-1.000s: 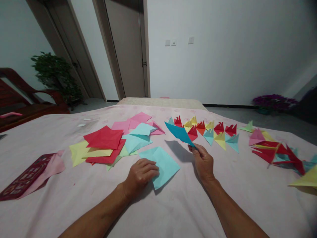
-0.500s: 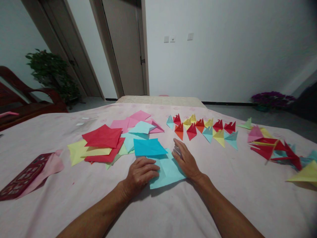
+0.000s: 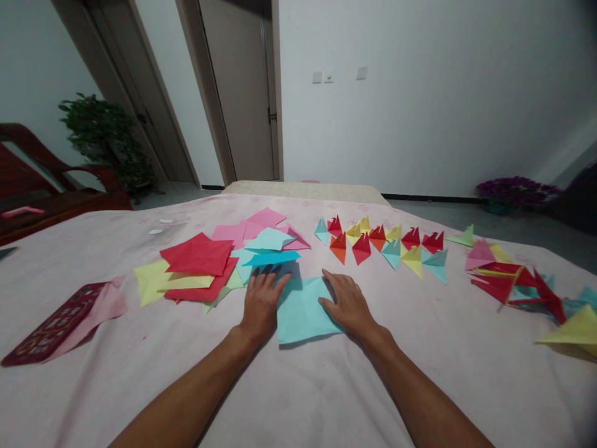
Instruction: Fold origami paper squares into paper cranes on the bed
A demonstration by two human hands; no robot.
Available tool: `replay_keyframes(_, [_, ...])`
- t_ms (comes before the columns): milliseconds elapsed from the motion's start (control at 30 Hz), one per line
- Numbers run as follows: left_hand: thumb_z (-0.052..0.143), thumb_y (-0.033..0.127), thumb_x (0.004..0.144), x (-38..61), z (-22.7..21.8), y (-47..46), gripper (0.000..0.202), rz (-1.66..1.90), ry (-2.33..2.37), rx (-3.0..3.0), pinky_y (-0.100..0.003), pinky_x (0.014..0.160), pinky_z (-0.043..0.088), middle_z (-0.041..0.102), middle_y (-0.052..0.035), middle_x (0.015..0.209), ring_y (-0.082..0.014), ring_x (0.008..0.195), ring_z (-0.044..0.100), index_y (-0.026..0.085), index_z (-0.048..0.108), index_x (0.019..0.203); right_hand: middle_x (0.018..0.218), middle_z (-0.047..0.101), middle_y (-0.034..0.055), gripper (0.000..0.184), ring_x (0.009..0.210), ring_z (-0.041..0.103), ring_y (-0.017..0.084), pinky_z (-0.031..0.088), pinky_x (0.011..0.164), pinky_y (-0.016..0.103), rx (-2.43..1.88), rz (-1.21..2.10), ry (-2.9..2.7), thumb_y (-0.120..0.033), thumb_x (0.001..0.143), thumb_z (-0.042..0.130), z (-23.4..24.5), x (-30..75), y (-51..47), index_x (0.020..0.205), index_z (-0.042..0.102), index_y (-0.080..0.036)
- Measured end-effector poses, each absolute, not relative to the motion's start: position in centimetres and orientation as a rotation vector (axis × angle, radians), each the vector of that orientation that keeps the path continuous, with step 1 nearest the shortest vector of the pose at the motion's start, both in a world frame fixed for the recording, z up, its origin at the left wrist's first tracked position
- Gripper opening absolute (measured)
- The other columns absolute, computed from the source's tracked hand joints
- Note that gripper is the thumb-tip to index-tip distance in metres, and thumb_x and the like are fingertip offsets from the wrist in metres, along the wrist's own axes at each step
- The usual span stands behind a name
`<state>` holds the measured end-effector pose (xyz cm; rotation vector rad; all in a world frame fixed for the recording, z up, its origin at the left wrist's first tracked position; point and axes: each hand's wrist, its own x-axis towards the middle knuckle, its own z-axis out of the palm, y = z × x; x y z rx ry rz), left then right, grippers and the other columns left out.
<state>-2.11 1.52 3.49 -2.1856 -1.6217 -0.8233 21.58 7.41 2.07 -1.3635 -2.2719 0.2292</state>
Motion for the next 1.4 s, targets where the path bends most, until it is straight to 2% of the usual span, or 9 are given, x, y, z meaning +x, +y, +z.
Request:
replay_keyframes(400, [0.052,0.015,0.087,-4.2,3.2,1.2,0.031,-0.861,-1.998,-2.188,-0.040,0.089,0.045,0.070,-0.0098,0.105,-0.0262,0.101,0.062,0.021,0.064,0.115,0.144,0.051,0.0083,0.064,0.133,0.041,0.026,0.030,0.112,0.045,-1.311,0.274,-2.369,-0.029,0.083,0.057,1.6,21.8,7.6,0.145,0.043,-0.020])
replay_keyframes(500, [0.053,0.032,0.091,-4.3,3.9,1.3,0.024,-1.152,-2.212,-2.156,-0.035,0.081,0.048,0.071,-0.0087,0.108,-0.0244,0.098,0.065,0.022,0.065,0.108,0.140,0.052,0.0094,0.065,0.128,0.044,0.026,0.032,0.109,0.044,-1.316,0.290,-2.351,-0.030,0.083,0.058,1.9,21.8,7.5,0.145,0.042,-0.020])
replay_keyframes(633, [0.049,0.057,0.087,-4.5,4.5,2.5,0.041,-1.917,-2.632,-1.986,-0.025,0.053,0.043,0.071,-0.0088,0.083,-0.0191,0.067,0.067,0.017,0.063,0.089,0.136,0.055,0.0096,0.066,0.123,0.045,0.027,0.036,0.105,0.043,-1.294,0.309,-2.334,-0.029,0.082,0.059,2.3,21.7,7.2,0.145,0.042,-0.020])
replay_keyframes(733, [0.051,0.056,0.084,-4.7,4.7,3.8,0.041,-2.316,-2.890,-1.725,-0.021,0.041,0.034,0.065,-0.0056,0.065,-0.0129,0.045,0.055,0.015,0.058,0.084,0.134,0.056,0.0090,0.066,0.121,0.045,0.027,0.037,0.103,0.043,-1.296,0.331,-2.329,-0.029,0.082,0.060,2.3,21.7,7.2,0.145,0.042,-0.021])
replay_keyframes(833, [0.058,0.044,0.078,-5.2,4.7,5.0,0.027,-2.297,-2.961,-1.624,-0.020,0.038,0.031,0.058,-0.0002,0.054,-0.0096,0.038,0.045,0.017,0.052,0.078,0.136,0.055,0.0088,0.067,0.122,0.044,0.027,0.036,0.104,0.043,-1.302,0.342,-2.319,-0.030,0.081,0.060,2.1,21.8,7.4,0.145,0.042,-0.021])
replay_keyframes(1133, [0.061,0.034,0.075,-12.2,7.1,5.4,0.019,-1.918,-2.790,-1.539,-0.021,0.043,0.034,0.054,0.0006,0.054,-0.0144,0.048,0.051,0.015,0.062,0.078,0.147,0.046,0.0114,0.072,0.137,0.036,0.028,0.027,0.113,0.046,-1.328,0.334,-2.364,-0.032,0.081,0.060,1.5,21.8,7.7,0.148,0.038,-0.019])
replay_keyframes(1233, [0.066,0.027,0.073,-13.8,8.0,4.4,0.035,-1.726,-2.721,-1.483,-0.026,0.060,0.046,0.067,-0.0077,0.088,-0.0245,0.083,0.063,0.017,0.065,0.106,0.147,0.047,0.0116,0.072,0.138,0.036,0.027,0.027,0.114,0.045,-1.322,0.321,-2.372,-0.032,0.081,0.059,1.4,21.8,7.7,0.148,0.038,-0.018])
replay_keyframes(1300, [0.064,0.028,0.078,-13.8,8.1,3.8,0.050,-1.415,-2.538,-1.460,-0.033,0.076,0.049,0.063,-0.0118,0.116,-0.0300,0.109,0.058,0.021,0.058,0.126,0.146,0.047,0.0114,0.072,0.137,0.037,0.028,0.028,0.113,0.046,-1.329,0.317,-2.367,-0.033,0.081,0.059,1.4,21.7,7.7,0.148,0.038,-0.018])
replay_keyframes(1400, [0.055,0.031,0.088,-11.9,7.5,3.0,0.046,-1.027,-2.321,-1.556,-0.038,0.085,0.048,0.058,-0.0130,0.126,-0.0287,0.110,0.058,0.021,0.054,0.132,0.146,0.048,0.0109,0.071,0.136,0.038,0.028,0.029,0.112,0.047,-1.337,0.314,-2.356,-0.033,0.082,0.059,1.5,21.7,7.7,0.148,0.038,-0.019])
